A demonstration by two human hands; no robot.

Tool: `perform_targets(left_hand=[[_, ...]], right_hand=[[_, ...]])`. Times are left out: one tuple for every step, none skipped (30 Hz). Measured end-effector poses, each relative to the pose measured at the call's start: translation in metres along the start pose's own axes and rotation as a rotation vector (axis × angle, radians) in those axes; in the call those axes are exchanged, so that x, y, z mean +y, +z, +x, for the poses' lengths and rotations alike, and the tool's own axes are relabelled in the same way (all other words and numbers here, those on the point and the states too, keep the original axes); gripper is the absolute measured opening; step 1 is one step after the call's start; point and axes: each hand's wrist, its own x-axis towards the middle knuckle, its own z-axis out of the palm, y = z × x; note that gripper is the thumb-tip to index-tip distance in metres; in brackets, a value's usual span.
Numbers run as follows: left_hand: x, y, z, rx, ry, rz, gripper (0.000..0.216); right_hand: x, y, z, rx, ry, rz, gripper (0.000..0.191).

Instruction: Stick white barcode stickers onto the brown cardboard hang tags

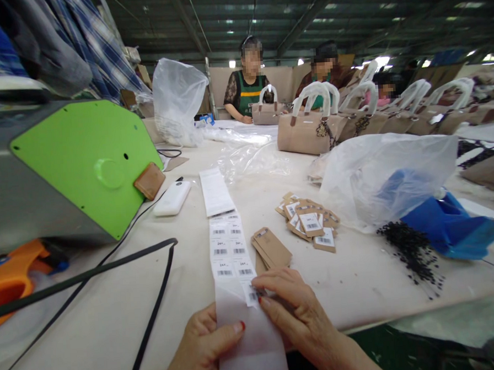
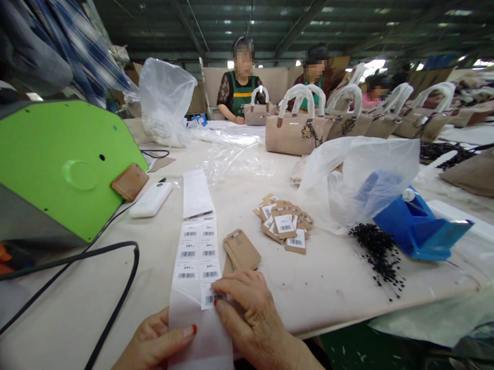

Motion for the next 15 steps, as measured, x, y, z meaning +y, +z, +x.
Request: perform_targets(left_hand=[[0.002, 0.000, -0.002, 0.009, -0.017, -0.022, 0.038], [0.003, -0.001, -0.005, 0.024, -0.033, -0.038, 0.040], [0.004, -0.001, -0.007, 0.040, -0.049, -0.045, 0.042], [0.005, -0.002, -0.009, 0.054, -0.062, -0.044, 0.045], [0.006, -0.003, -0.010, 0.067, -0.072, -0.034, 0.047], [0.007, -0.004, -0.011, 0.080, -0.083, -0.011, 0.049], [0.007, -0.005, -0.012, 0.089, -0.094, 0.017, 0.050], [0.007, -0.006, -0.013, 0.096, -0.107, 0.044, 0.050], [0.007, -0.006, -0.013, 0.102, -0.120, 0.066, 0.050], [0.007, -0.007, -0.013, 0.104, -0.128, 0.075, 0.050], [0.006, -0.007, -0.013, 0.106, -0.128, 0.070, 0.050], [0.006, -0.006, -0.013, 0.104, -0.121, 0.055, 0.050], [0.005, -0.006, -0.013, 0.101, -0.115, 0.031, 0.049], [0.005, -0.006, -0.013, 0.096, -0.115, 0.006, 0.047], [0.004, -0.006, -0.013, 0.091, -0.122, -0.018, 0.046]], right_hand=[[-0.001, -0.001, 0.000, -0.012, 0.006, -0.001, 0.023], [-0.002, -0.002, 0.001, -0.023, 0.021, 0.008, 0.024], [-0.004, -0.002, 0.001, -0.033, 0.043, 0.031, 0.025], [-0.005, -0.001, 0.001, -0.039, 0.073, 0.068, 0.026], [-0.006, 0.001, 0.001, -0.034, 0.103, 0.114, 0.025], [-0.007, 0.003, 0.000, -0.023, 0.130, 0.167, 0.025], [-0.007, 0.006, 0.000, -0.010, 0.156, 0.225, 0.025], [-0.007, 0.008, -0.001, 0.002, 0.185, 0.288, 0.024], [-0.007, 0.011, -0.002, 0.020, 0.217, 0.356, 0.024], [-0.006, 0.014, -0.003, 0.041, 0.248, 0.429, 0.024], [-0.004, 0.017, -0.004, 0.063, 0.278, 0.504, 0.024], [-0.002, 0.020, -0.005, 0.088, 0.305, 0.572, 0.025], [0.000, 0.023, -0.007, 0.114, 0.324, 0.626, 0.025], [0.002, 0.025, -0.008, 0.138, 0.334, 0.662, 0.025], [0.003, 0.027, -0.009, 0.156, 0.335, 0.683, 0.025]])
